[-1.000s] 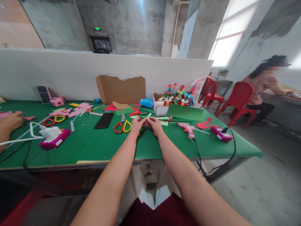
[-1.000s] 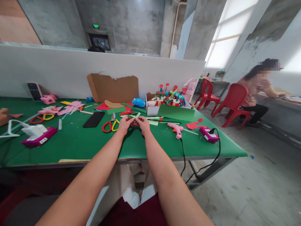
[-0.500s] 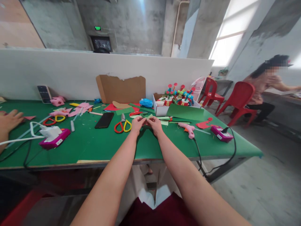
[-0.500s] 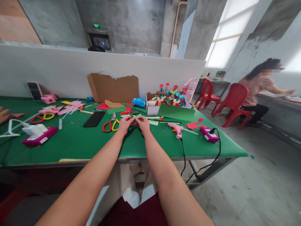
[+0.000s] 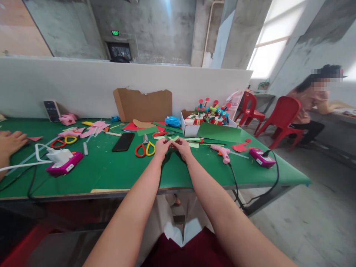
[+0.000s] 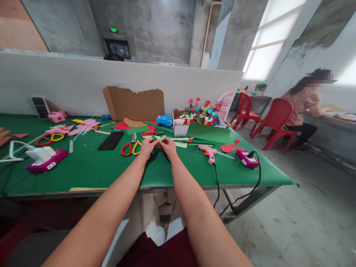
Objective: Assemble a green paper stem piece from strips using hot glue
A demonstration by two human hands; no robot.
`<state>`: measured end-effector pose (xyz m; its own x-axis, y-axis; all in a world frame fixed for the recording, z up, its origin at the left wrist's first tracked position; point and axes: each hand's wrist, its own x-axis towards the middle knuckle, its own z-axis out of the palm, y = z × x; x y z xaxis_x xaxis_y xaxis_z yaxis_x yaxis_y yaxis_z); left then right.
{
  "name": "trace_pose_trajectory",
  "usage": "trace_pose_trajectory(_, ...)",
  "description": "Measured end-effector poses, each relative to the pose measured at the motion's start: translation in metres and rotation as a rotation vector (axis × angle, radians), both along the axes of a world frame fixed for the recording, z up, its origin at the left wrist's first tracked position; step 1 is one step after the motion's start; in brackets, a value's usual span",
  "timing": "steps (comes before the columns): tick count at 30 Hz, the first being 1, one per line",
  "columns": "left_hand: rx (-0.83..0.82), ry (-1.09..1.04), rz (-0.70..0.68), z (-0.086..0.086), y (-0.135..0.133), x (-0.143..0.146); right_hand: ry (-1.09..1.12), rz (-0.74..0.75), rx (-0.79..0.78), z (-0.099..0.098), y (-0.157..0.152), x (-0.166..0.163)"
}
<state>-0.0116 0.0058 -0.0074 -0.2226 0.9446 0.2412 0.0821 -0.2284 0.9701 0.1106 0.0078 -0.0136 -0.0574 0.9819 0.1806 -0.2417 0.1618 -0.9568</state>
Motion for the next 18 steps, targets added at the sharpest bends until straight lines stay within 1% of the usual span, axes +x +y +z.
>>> trace_pose_trajectory(2,0.007,0.002,-0.001,0.0,0.0,0.0005,-0.003,-0.002,0.012,-0.0001,0.0002,0.0002)
trace_pose_trajectory(7,-0.014,-0.113,-0.059,0.0014,-0.0027,0.0057,-0.012,-0.019,0.032,0.0011,-0.0009,0.0002)
trace_pose_trajectory(15,-0.034,-0.092,0.01,0.0043,-0.0056,0.0028,0.018,0.058,-0.009,0.001,-0.0026,-0.0005)
trace_pose_trajectory(18,-0.045,-0.067,0.006,0.0048,-0.0056,0.0015,0.017,0.068,-0.012,0.001,-0.0025,-0.0005)
